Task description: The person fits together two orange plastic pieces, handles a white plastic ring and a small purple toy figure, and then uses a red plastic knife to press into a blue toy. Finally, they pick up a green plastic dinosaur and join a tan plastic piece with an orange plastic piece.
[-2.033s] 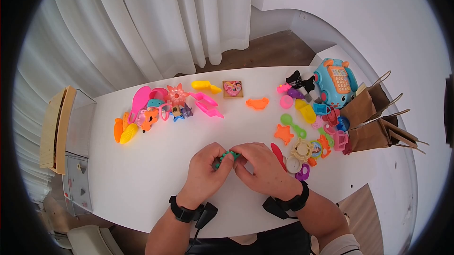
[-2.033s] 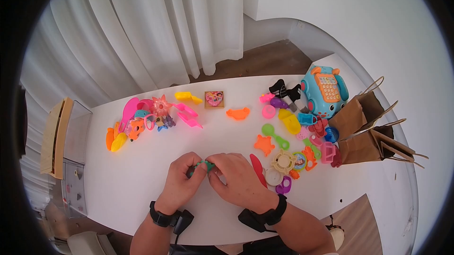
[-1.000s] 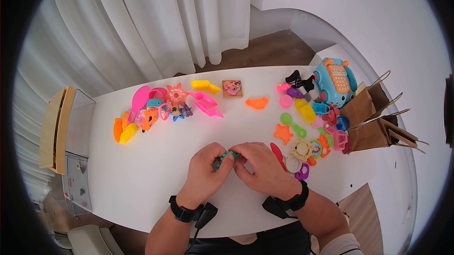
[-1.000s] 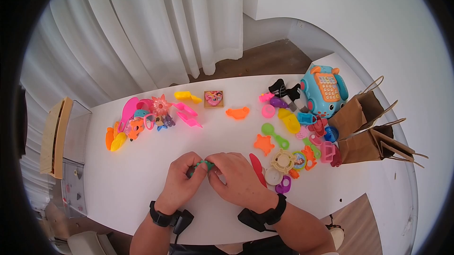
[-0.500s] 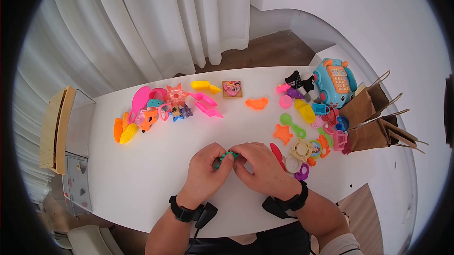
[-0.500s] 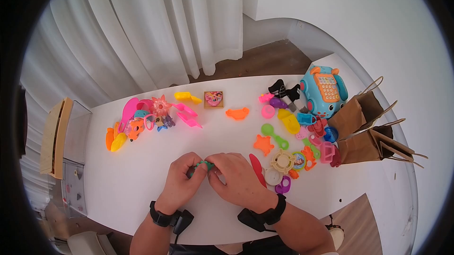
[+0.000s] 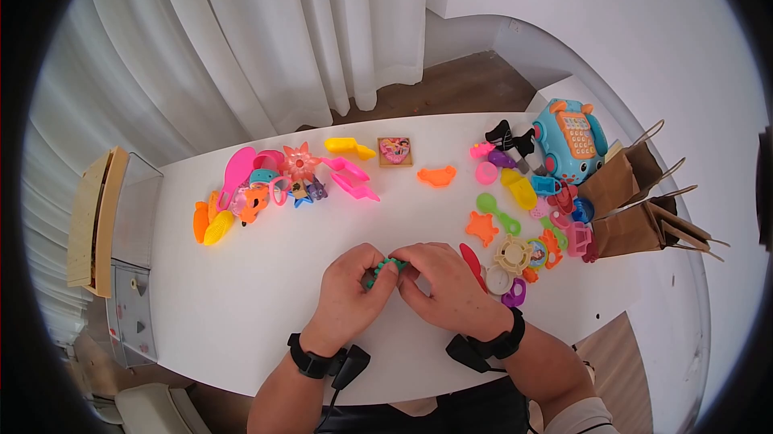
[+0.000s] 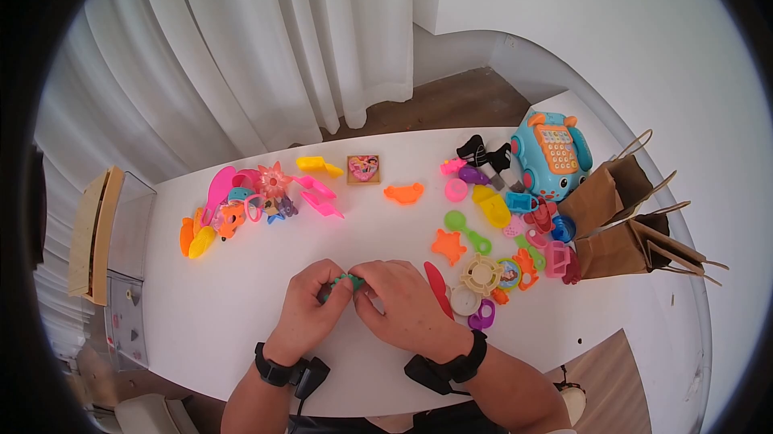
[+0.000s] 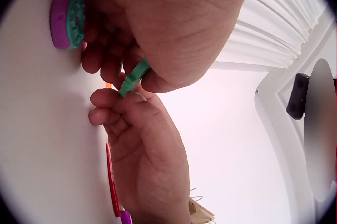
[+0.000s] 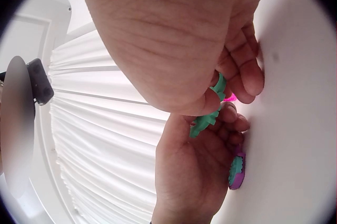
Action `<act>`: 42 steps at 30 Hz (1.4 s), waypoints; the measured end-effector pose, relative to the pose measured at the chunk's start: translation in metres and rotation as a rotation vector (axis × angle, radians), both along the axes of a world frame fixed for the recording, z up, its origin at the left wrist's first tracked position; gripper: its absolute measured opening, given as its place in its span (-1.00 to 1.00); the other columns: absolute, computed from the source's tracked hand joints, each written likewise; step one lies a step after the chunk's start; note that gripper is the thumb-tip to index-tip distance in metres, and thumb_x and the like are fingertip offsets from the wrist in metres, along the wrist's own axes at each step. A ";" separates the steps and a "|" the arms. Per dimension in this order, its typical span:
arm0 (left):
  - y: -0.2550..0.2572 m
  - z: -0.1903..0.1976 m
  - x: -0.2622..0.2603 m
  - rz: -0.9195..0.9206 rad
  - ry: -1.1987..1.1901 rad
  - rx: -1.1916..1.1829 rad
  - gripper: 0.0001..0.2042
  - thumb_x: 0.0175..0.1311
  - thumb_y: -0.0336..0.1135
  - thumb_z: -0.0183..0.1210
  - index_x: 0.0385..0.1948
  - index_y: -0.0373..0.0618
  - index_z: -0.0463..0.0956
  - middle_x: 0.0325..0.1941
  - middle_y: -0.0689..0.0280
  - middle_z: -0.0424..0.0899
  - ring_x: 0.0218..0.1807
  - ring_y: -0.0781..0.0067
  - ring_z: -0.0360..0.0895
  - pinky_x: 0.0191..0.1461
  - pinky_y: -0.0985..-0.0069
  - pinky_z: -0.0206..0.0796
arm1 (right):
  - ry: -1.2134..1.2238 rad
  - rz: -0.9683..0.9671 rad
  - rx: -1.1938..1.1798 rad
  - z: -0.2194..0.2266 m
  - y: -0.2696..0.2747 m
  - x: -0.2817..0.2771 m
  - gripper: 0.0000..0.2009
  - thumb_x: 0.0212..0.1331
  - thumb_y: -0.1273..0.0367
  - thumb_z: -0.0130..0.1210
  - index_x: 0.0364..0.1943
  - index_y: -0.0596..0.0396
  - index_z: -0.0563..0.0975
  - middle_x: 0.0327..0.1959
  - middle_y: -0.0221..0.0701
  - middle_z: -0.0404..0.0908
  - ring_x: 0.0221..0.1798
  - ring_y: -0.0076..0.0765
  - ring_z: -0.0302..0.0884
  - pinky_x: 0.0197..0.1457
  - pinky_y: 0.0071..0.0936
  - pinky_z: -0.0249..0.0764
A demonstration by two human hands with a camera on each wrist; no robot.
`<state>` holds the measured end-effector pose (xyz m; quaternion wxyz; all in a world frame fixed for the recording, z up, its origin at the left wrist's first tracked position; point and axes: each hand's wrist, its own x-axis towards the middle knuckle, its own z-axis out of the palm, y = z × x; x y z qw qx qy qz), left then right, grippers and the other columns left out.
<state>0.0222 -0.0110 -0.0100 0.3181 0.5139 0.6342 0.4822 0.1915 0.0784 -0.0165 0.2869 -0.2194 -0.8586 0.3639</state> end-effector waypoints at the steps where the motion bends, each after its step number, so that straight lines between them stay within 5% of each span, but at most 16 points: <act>1: 0.000 0.000 0.000 0.000 0.003 0.000 -0.86 0.44 -0.42 0.22 -0.36 -0.23 0.51 -0.45 0.41 0.50 -0.41 0.67 0.28 -0.35 0.59 0.20 | -0.001 -0.001 -0.001 0.000 0.000 0.000 -0.67 0.15 0.52 0.26 0.03 0.11 0.55 -0.15 -0.34 0.70 -0.14 -0.22 0.69 0.15 -0.21 0.47; 42: 0.000 -0.001 0.000 0.000 0.031 -0.005 -0.85 0.44 -0.42 0.22 -0.37 -0.23 0.50 -0.45 0.41 0.48 -0.42 0.67 0.27 -0.36 0.58 0.19 | 0.003 -0.016 -0.001 0.002 -0.001 0.000 -0.67 0.13 0.53 0.24 0.02 0.10 0.57 -0.17 -0.34 0.70 -0.14 -0.19 0.67 0.14 -0.19 0.48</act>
